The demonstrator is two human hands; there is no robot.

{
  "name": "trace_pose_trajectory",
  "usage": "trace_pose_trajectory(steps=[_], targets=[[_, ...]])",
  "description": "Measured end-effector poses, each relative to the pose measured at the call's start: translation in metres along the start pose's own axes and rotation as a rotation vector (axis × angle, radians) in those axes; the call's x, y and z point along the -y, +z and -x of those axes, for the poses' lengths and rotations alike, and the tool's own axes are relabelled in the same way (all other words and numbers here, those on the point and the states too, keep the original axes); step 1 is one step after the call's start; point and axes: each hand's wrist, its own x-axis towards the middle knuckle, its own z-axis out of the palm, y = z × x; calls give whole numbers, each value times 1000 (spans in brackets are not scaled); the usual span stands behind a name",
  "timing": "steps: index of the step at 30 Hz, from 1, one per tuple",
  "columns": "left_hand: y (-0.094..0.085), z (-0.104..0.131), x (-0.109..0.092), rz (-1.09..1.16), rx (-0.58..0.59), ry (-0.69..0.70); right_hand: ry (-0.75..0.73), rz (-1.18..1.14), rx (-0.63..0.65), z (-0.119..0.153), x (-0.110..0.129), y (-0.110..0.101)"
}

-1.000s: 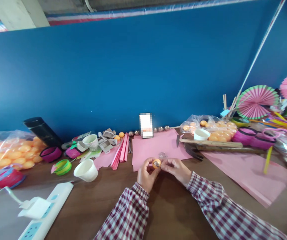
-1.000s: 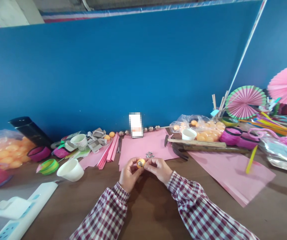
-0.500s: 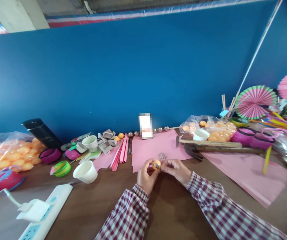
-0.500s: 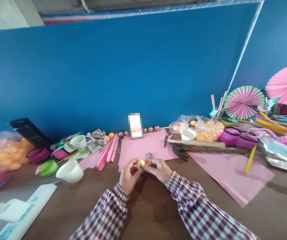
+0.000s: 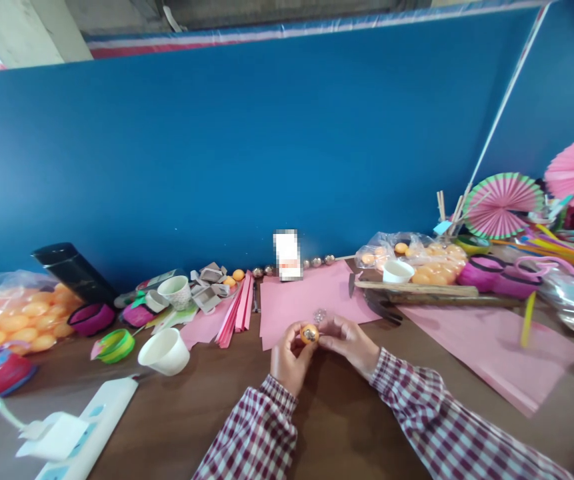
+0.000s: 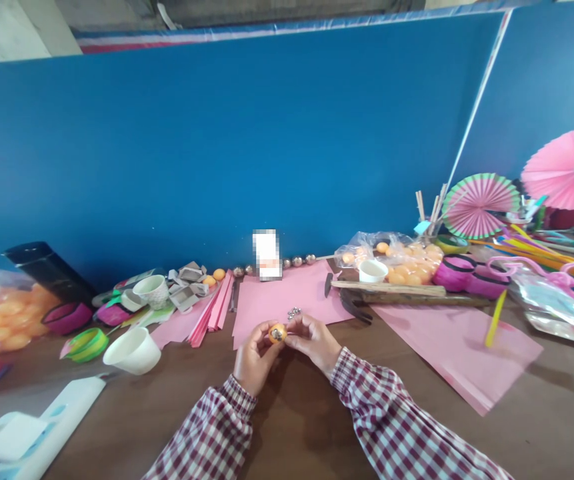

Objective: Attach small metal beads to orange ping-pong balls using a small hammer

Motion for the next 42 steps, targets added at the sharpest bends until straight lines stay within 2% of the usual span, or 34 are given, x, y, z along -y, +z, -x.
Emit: trace_pose_trajectory(steps=[7, 14, 21, 30, 39, 42], targets=[[-1, 2, -12, 10, 50, 0, 31, -1, -17, -3, -6, -2], [0, 1, -4, -24, 29, -23, 76, -100, -31, 0, -5, 0], [-1, 3, -10, -48, 54, -12, 83, -59, -52, 0, -3, 1], [1, 2, 1, -61, 26, 19, 98, -52, -82, -1, -2, 3], [2, 3, -3, -111, 9, 29, 74, -34, -95, -1, -5, 3], [2, 2, -2, -49, 11, 21, 61, -40, -78, -2, -5, 3]])
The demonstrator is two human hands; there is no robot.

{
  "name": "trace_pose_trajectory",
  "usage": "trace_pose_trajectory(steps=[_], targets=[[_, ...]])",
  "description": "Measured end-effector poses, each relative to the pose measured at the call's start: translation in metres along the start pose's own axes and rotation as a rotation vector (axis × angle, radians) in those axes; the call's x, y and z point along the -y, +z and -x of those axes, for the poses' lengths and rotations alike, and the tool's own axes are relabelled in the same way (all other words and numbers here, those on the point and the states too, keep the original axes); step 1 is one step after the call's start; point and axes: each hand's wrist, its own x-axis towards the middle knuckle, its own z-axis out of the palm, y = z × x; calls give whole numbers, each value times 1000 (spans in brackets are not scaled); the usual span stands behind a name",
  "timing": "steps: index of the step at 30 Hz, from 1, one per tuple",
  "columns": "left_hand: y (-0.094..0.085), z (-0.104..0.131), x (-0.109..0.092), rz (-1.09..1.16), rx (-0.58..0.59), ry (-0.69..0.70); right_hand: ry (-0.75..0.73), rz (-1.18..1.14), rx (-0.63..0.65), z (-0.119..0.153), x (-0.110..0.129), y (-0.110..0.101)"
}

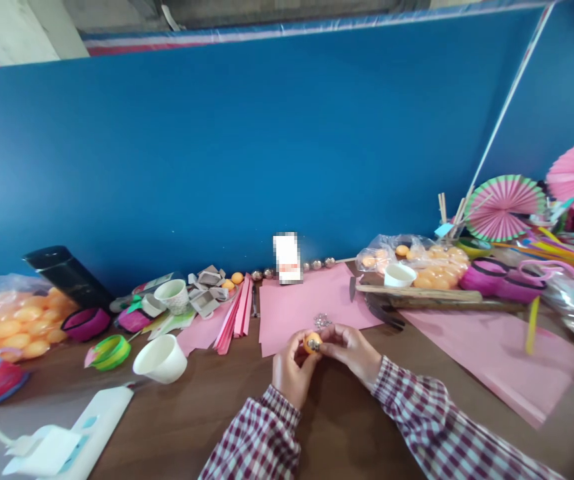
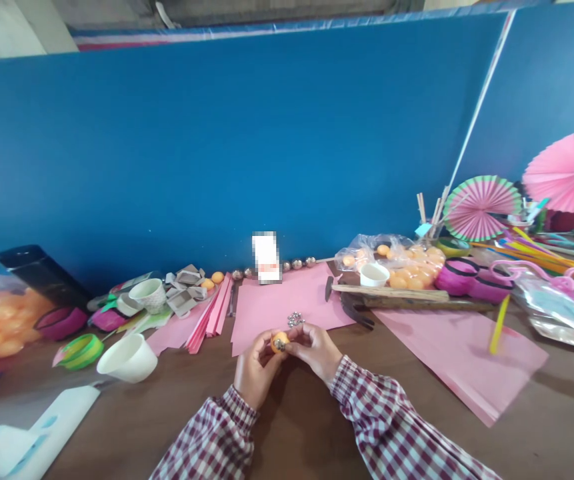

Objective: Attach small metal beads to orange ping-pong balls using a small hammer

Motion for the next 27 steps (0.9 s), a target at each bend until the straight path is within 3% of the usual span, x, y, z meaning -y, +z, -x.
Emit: trace_pose_trajectory(steps=[6, 15, 19, 24, 27], targets=[[-2, -4, 6, 172, -11, -62, 8, -65, -13, -1, 0, -1], [-2, -3, 5, 224, -19, -86, -156, 126, 28, 2, 1, 6], [-2, -5, 4, 263, -69, -138, -271, 319, -37, -3, 4, -5], [-2, -8, 3, 262, -123, -193, -361, 770, -341, -12, 7, -38], [-3, -7, 4, 277, -123, -173, -399, 1002, -310, -12, 6, -44]])
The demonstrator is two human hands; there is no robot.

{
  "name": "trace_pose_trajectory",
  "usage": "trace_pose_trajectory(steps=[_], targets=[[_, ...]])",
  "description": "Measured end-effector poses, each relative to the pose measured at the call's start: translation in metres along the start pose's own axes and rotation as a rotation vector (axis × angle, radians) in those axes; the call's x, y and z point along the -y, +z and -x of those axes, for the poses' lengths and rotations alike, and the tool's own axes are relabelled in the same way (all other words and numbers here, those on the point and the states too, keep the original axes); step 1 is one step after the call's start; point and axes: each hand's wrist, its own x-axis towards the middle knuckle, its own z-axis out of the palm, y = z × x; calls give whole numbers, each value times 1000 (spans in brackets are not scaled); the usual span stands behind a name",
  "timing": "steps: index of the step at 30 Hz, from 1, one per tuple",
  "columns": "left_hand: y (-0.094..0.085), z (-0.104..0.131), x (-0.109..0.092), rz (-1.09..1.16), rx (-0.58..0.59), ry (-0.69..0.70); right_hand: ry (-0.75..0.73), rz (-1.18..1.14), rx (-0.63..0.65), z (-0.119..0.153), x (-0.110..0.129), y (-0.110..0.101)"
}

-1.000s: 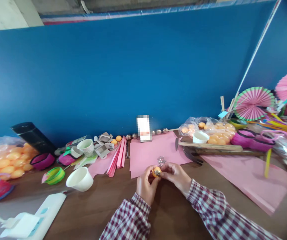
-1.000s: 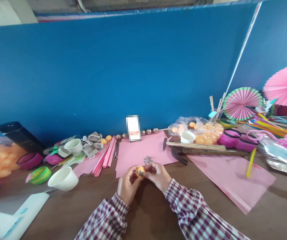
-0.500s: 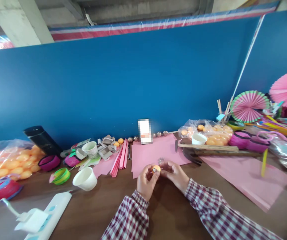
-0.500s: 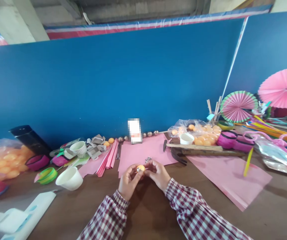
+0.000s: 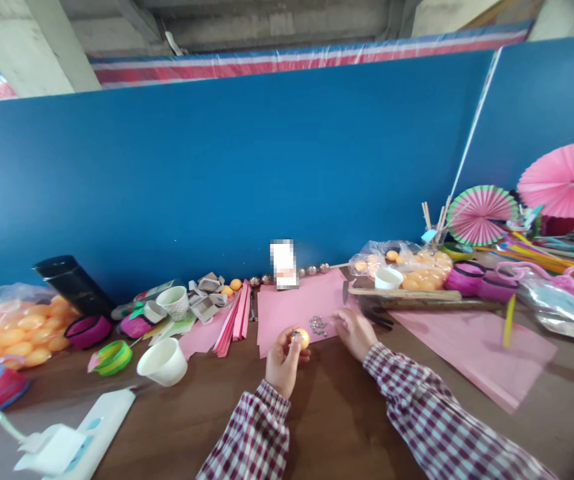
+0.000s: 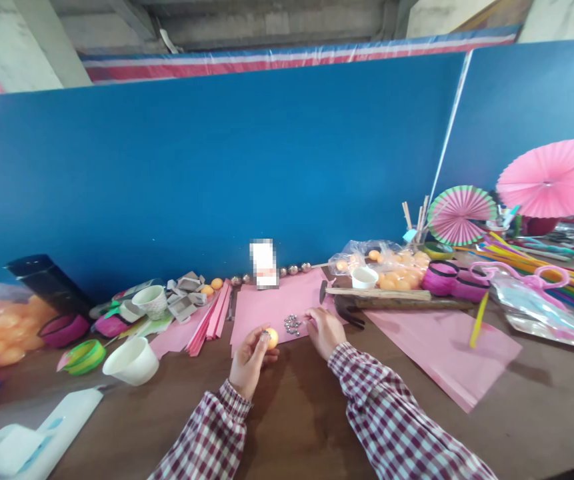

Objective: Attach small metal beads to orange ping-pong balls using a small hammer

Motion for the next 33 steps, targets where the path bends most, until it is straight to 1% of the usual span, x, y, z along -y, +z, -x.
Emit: trace_pose_trajectory(steps=[4, 8, 13, 16, 18, 21, 24, 28, 33], targets=[[0, 0, 6, -1, -36, 71, -112, 109, 83, 4, 8, 4], [1, 0, 9, -62, -48, 103, -115, 149, 119, 6, 11, 5], [0, 2, 5, -52, 30, 82, -110, 159, 131, 6, 8, 5], [-2, 3, 2, -35, 73, 90, -101, 175, 102, 5, 8, 6], [-2, 4, 1, -37, 93, 96, -69, 167, 69, 5, 7, 6], [-3, 3, 2, -30, 114, 108, 4, 80, 32, 5, 9, 7], [-4, 2, 3, -19, 102, 135, 42, -89, 18, 7, 16, 7], [-4, 0, 5, -36, 65, 161, 53, -303, 42, 11, 30, 8], [-6, -1, 7, -96, 48, 166, 77, -410, 81, 15, 38, 11]])
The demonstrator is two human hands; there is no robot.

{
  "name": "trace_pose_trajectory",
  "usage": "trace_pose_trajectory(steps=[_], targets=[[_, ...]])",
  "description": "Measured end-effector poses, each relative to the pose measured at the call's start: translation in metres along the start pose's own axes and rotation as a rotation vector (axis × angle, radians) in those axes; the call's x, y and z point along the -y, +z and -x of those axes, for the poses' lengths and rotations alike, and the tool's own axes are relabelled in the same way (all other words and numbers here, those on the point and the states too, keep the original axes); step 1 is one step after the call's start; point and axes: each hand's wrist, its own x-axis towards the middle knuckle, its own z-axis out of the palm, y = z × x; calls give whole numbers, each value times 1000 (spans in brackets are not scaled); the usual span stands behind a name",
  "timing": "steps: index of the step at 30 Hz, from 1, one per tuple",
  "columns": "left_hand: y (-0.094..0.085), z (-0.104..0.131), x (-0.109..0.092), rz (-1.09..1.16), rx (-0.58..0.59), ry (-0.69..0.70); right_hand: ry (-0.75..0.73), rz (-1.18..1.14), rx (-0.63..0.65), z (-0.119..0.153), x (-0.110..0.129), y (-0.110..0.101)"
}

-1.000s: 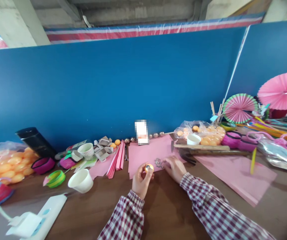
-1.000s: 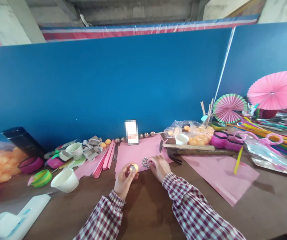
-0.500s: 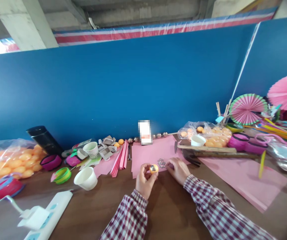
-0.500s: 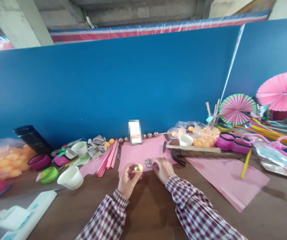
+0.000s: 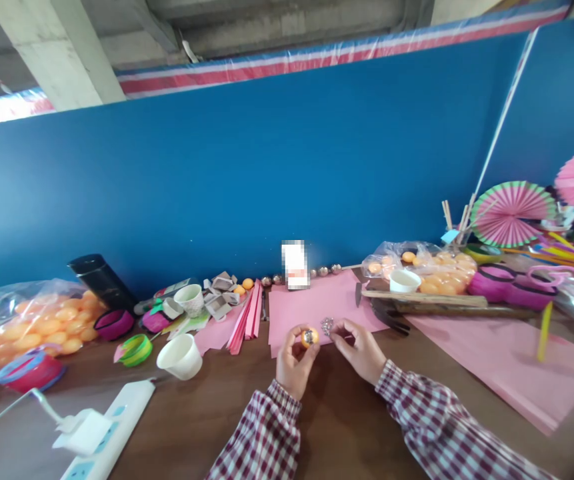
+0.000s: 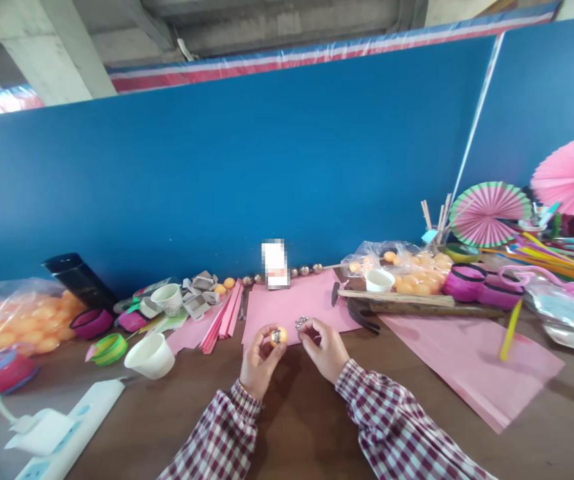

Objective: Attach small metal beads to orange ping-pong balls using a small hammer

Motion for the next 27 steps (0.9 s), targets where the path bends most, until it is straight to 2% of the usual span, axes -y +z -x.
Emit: trace_pose_trajectory(steps=[7, 12, 20, 27], targets=[[1, 0, 0, 58, 37, -36, 4, -110, 10, 0, 3, 3], [3, 1, -5, 22, 32, -8, 34, -183, -9, 2, 4, 5], [1, 1, -2, -91, 2, 36, 186, -409, 86, 1, 4, 5], [5, 3, -8, -61, 23, -30, 234, -470, 109, 1, 9, 6]])
